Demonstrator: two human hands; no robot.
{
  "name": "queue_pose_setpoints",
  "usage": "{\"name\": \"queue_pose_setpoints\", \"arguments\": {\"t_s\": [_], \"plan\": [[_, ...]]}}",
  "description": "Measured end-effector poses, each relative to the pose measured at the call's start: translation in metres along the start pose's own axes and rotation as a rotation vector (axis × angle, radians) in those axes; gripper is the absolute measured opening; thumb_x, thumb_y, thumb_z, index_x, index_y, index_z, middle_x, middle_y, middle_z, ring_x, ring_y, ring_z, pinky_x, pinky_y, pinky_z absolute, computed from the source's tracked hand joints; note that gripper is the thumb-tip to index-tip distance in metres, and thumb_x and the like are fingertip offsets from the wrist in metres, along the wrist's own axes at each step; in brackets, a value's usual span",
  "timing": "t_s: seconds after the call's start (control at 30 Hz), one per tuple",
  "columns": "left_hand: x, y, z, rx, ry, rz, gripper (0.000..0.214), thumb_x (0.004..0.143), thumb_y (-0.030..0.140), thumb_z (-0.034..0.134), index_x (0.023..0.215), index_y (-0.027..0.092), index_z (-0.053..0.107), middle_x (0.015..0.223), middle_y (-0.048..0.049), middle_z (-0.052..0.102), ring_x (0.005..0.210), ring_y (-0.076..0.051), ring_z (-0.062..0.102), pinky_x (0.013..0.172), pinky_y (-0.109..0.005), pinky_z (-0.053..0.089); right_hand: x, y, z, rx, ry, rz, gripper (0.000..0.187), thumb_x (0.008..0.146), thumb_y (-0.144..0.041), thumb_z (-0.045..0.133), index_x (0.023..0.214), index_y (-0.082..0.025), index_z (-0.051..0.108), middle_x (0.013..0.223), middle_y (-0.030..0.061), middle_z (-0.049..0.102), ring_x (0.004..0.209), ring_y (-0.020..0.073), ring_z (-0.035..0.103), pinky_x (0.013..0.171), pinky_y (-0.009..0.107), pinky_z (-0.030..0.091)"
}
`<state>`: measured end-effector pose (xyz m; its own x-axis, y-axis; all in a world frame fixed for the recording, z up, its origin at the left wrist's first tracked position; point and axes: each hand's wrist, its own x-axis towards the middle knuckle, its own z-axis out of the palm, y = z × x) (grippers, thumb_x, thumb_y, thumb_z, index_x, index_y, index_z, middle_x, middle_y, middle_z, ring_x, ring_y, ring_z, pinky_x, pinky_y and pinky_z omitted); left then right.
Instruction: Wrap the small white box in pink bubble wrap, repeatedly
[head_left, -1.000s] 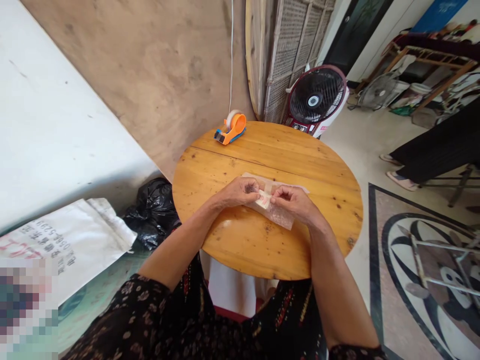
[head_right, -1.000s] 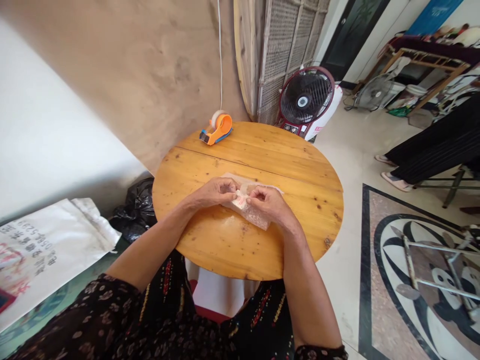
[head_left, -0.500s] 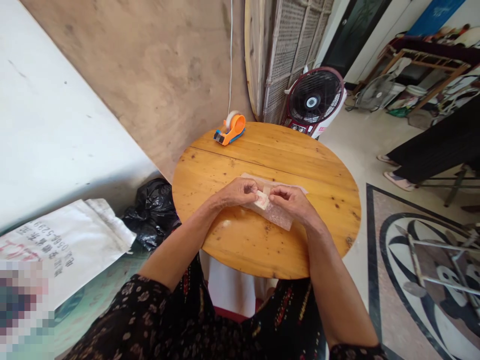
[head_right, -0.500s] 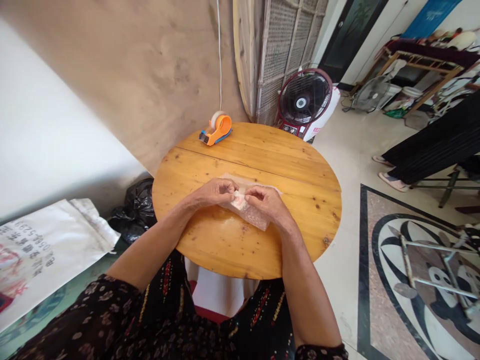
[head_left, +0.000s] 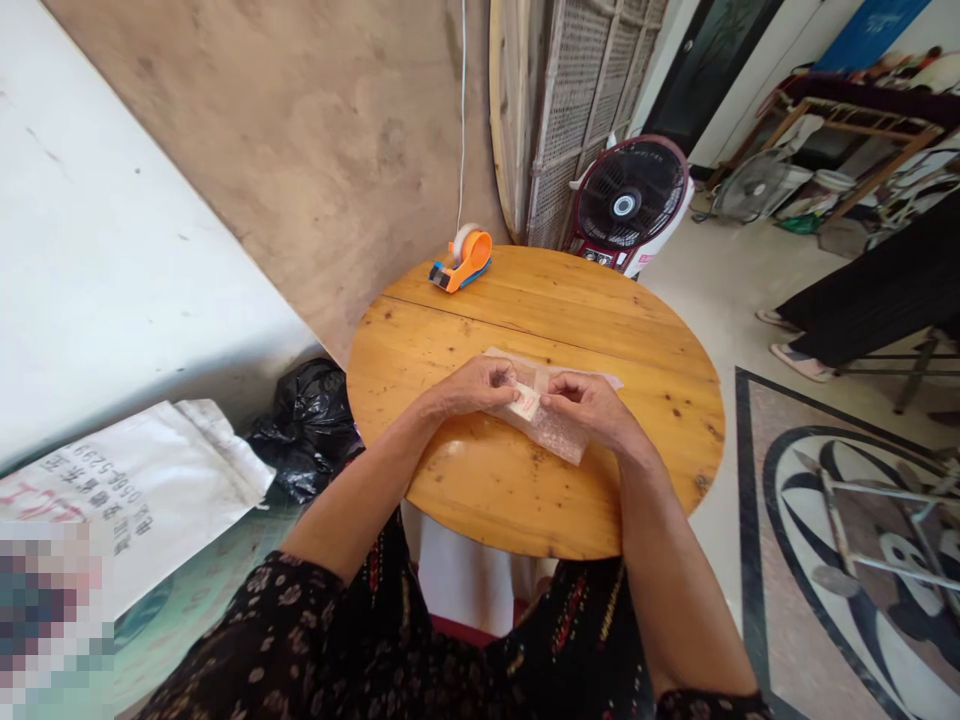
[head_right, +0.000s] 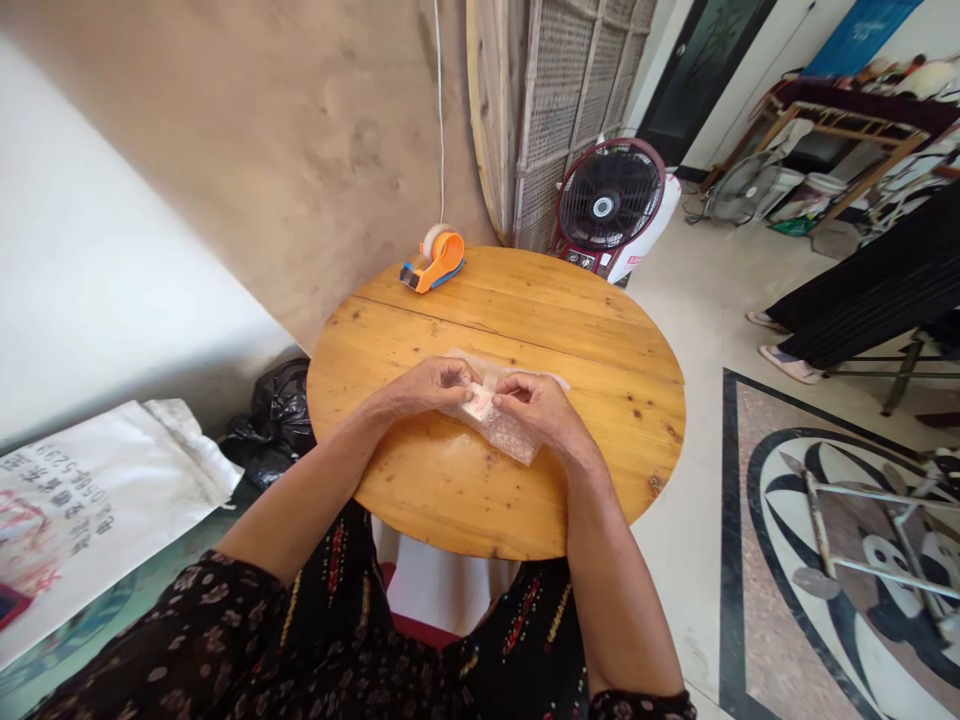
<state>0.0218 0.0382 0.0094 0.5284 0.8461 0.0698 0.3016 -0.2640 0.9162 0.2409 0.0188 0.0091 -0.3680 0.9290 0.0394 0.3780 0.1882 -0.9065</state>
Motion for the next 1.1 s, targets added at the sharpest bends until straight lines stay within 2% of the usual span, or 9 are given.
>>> {"name": "queue_pose_setpoints", "arguments": {"t_s": [0.17,0.37,0.67,0.77,0.9,1.03,1.1], "plan": [[0.001,-0.005,0.001,-0.031,-0.001,-0.002,0.013,0.068,0.028,0.059,0.072,0.015,0.056,0.074,0.0009,0.059,0.068,-0.011,0.053,0.061,-0.022,0.04,0.001,0.002,0.0,-0.105,0.045,-0.022,0.027,0.074,-0.038,0.064,0.063,-0.017,0.054,0.061,-0.0022,0.049,0.055,0.0095,0.041,0.05,0.022,0.031],[0.002,-0.009,0.004,-0.06,0.017,-0.016,0.012,0.069,0.027,0.058,0.071,0.015,0.055,0.074,0.0009,0.06,0.065,-0.01,0.052,0.058,-0.021,0.039,0.0,0.001,0.002,-0.099,0.082,0.082,0.028,0.073,-0.04,0.063,0.06,-0.018,0.05,0.056,-0.0031,0.048,0.051,0.009,0.039,0.046,0.022,0.028],[0.001,-0.006,0.003,-0.017,0.054,-0.028,0.013,0.067,0.028,0.059,0.067,0.016,0.055,0.067,0.0018,0.057,0.061,-0.01,0.051,0.054,-0.02,0.037,0.002,0.007,0.003,-0.001,0.08,0.006,0.024,0.074,-0.039,0.065,0.069,-0.018,0.053,0.057,-0.0054,0.047,0.05,0.0083,0.038,0.047,0.022,0.028],[0.001,-0.004,0.003,-0.019,0.062,-0.046,0.013,0.067,0.028,0.059,0.067,0.016,0.054,0.065,0.0021,0.056,0.06,-0.01,0.049,0.053,-0.02,0.035,0.002,0.007,0.003,-0.056,0.088,-0.053,0.02,0.075,-0.035,0.064,0.071,-0.018,0.057,0.063,-0.0029,0.054,0.055,0.01,0.045,0.051,0.023,0.034],[0.001,-0.004,0.004,-0.034,0.063,-0.05,0.013,0.067,0.028,0.059,0.066,0.016,0.052,0.064,0.0029,0.054,0.058,-0.009,0.047,0.053,-0.02,0.034,0.002,0.002,0.008,-0.156,0.112,-0.195,0.009,0.078,-0.026,0.062,0.083,-0.019,0.063,0.083,0.002,0.064,0.074,0.0149,0.058,0.067,0.026,0.044],[0.003,-0.008,0.004,-0.043,0.047,-0.011,0.015,0.069,0.028,0.058,0.066,0.016,0.05,0.061,0.0049,0.048,0.056,-0.007,0.041,0.053,-0.02,0.031,0.001,-0.001,0.018,-0.268,0.138,-0.381,0.01,0.081,-0.021,0.059,0.088,-0.021,0.065,0.094,0.0046,0.065,0.091,0.0183,0.061,0.082,0.031,0.047],[0.004,-0.01,0.003,-0.033,0.047,-0.002,0.016,0.069,0.029,0.059,0.066,0.016,0.049,0.059,0.0059,0.045,0.055,-0.007,0.038,0.052,-0.019,0.029,-0.001,-0.003,0.022,-0.302,0.147,-0.419,0.009,0.082,-0.022,0.059,0.087,-0.022,0.067,0.098,0.0046,0.065,0.095,0.0185,0.061,0.086,0.032,0.047]]}}
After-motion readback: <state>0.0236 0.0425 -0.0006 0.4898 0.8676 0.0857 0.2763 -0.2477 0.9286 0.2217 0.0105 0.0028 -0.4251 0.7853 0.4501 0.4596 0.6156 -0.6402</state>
